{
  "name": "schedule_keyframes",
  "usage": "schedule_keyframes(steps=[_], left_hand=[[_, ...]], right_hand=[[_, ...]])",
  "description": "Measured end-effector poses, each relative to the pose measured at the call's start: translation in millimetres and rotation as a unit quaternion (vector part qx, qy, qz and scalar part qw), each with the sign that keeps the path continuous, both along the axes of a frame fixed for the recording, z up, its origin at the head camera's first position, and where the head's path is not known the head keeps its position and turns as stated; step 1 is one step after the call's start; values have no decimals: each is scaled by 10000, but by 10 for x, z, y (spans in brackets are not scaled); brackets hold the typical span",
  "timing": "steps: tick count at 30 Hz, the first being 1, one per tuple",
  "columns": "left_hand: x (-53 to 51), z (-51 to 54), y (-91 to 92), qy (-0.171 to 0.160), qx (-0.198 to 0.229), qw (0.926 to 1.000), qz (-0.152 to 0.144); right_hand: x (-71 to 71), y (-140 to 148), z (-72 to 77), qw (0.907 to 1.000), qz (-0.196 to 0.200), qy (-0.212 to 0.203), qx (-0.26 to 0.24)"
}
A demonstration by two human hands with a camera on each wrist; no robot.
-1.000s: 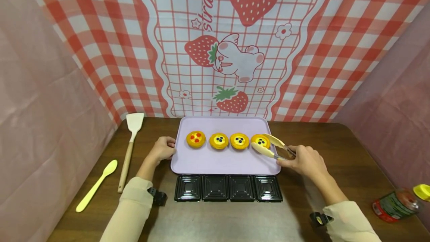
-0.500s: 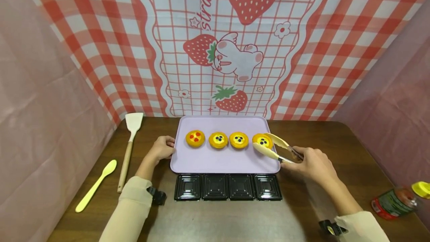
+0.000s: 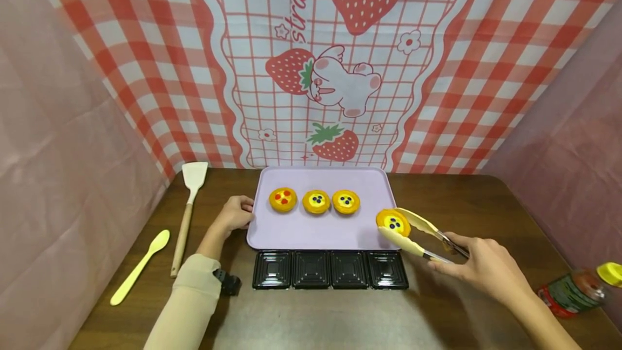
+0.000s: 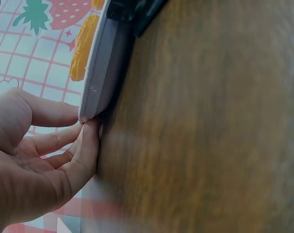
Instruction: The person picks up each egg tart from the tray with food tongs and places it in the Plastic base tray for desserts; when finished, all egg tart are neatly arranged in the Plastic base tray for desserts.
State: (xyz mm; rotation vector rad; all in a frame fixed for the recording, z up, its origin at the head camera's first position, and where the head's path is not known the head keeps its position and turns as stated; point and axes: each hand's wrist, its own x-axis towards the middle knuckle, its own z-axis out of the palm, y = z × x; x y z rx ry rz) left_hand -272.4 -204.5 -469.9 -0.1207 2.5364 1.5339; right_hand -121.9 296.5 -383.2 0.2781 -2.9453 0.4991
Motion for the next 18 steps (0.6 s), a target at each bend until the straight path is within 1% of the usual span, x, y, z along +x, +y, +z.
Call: schedule_keyframes(steps=[6,11,15,18], left_hand=[[2,10,18,3,-39,10000,10],[16,-1,13,21,-20,10000,15],[13,-12,7,38,-61,9999,78],[-2,-14,13,59,-50,9999,117]], right_hand=[[238,30,-3,9998,-55,-76,147],[396,-2,-41,9999,13,-5,101],[477,-29,-101,9999,93,66,40],[503,-24,-140,10000,72,11,29]])
